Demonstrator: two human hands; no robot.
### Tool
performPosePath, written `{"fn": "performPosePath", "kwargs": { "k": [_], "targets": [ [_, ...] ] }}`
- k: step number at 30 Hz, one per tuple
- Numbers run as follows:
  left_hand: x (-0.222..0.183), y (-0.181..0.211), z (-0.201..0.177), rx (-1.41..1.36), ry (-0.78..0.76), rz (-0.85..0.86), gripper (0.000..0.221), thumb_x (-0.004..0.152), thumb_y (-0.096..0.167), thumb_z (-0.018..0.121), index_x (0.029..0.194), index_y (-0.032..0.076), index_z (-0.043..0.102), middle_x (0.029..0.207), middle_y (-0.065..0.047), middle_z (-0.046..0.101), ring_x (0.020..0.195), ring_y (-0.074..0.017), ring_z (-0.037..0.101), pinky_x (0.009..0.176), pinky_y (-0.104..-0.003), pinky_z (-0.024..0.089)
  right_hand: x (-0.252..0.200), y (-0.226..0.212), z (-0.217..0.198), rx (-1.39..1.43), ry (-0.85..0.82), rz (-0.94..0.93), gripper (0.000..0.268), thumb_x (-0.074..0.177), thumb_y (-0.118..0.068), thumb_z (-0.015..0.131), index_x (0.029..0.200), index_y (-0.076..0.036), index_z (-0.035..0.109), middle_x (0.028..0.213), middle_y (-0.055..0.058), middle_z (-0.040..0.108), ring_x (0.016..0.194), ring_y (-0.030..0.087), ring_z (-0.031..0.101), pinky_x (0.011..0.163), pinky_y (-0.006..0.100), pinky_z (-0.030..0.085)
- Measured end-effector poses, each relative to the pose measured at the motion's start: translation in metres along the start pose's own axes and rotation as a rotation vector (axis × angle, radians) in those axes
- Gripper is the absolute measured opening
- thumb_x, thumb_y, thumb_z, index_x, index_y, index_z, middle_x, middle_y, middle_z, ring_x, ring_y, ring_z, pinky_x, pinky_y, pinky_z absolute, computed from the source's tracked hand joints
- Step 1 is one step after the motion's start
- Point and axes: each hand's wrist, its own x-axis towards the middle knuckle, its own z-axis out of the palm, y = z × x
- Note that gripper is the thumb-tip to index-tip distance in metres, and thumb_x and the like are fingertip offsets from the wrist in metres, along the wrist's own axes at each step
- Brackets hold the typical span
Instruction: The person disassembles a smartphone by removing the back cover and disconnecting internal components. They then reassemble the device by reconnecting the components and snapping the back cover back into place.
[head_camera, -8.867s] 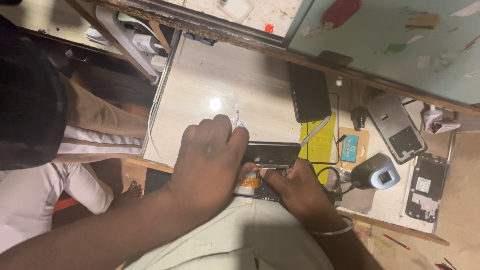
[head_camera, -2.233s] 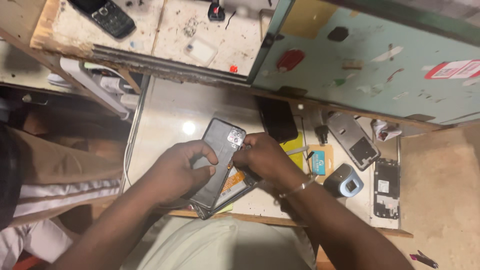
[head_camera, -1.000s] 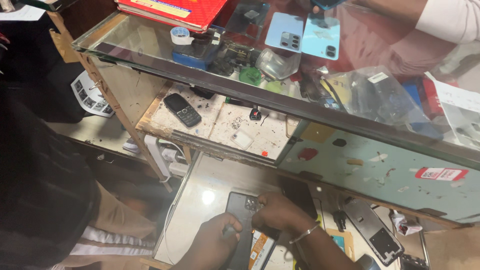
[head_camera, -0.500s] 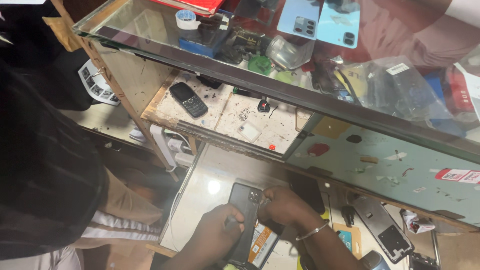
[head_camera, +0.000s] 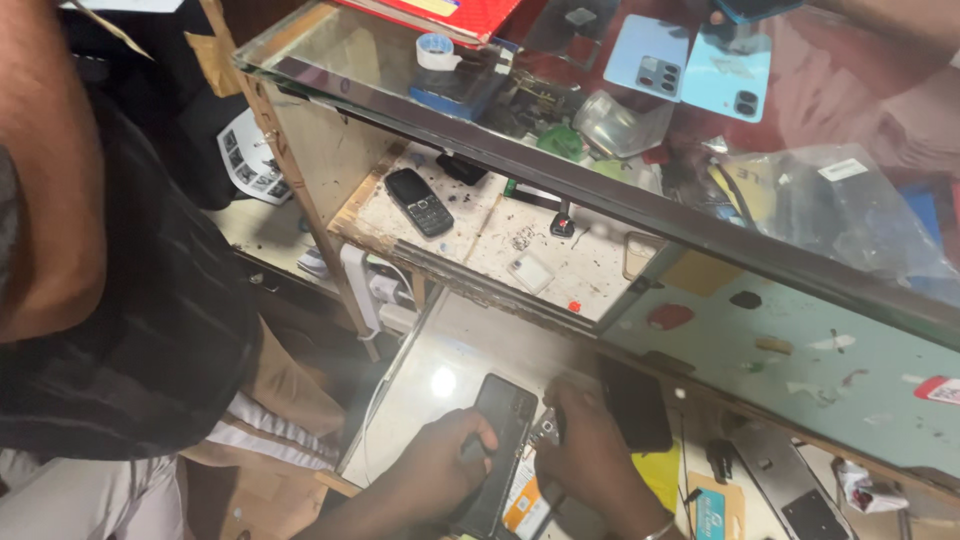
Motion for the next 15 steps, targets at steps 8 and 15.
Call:
{"fn": "performPosePath", "kwargs": {
  "k": [8, 15],
  "targets": [
    [-0.009, 0.002, 0.000, -0.100, 0.053, 0.261, 0.083, 0.083, 0.024, 0.076, 0.148, 0.004, 0.029, 0.130, -0.023, 0.059, 0.123, -0.0362, 0.060, 0.099, -0.043, 0.048, -0.023, -0.009, 0.009, -0.013, 0.109, 0.104, 0.069, 0.076, -0.011, 0.077, 0.141, -0.013, 0.052, 0.120, 0.017, 0.068, 0.116, 0.038, 0.061, 0.098, 0.045, 0.048],
    [-0.025, 0.013, -0.008, 0.261, 0.075, 0.189, 0.072, 0.080, 0.038, 0.078, 0.138, 0.005, 0.050, 0.124, -0.023, 0.052, 0.116, -0.0406, 0.054, 0.096, -0.045, 0.047, -0.051, 0.024, 0.020, 0.008, 0.263, 0.012, 0.057, 0.074, -0.019, 0.083, 0.127, -0.011, 0.063, 0.114, 0.016, 0.070, 0.114, 0.033, 0.065, 0.096, 0.042, 0.052]
  ]
}}
